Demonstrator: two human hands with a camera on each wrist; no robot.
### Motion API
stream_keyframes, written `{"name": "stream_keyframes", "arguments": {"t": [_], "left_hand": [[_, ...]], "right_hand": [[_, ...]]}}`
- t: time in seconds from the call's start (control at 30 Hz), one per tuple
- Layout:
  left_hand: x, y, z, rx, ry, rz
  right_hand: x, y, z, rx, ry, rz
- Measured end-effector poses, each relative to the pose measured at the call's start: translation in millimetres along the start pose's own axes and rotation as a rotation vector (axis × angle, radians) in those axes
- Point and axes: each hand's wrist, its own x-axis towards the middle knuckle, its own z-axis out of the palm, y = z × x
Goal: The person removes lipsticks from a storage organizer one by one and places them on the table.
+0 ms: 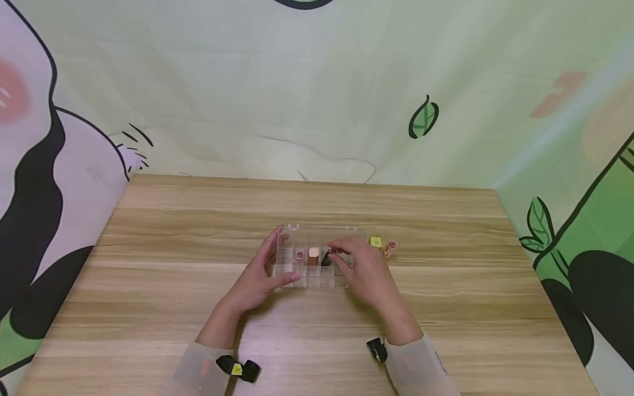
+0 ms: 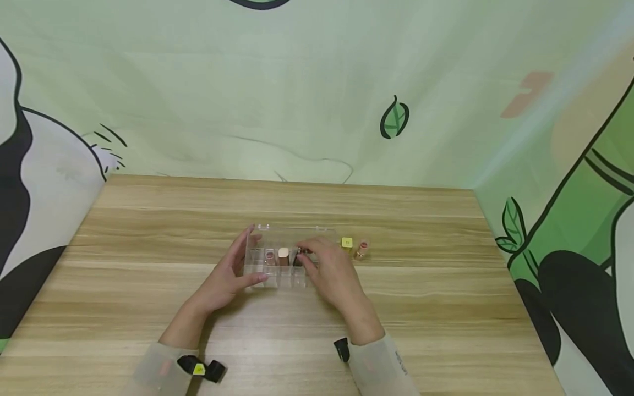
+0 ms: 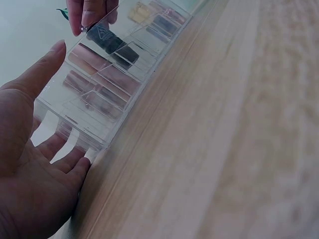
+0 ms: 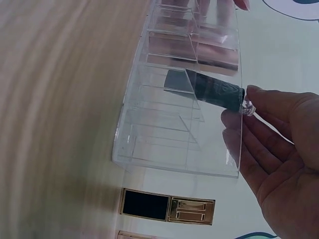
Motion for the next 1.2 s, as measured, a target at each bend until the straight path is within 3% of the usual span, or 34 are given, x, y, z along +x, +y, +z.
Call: {"name": "stream_keyframes", "arguments": {"t": [1.2], "left_hand": [[0.3,-1.5,-0.1,-0.002,0.004,0.006]], "right_hand": [[-1.1,2,-23,0.137,0.07,0.005]]}}
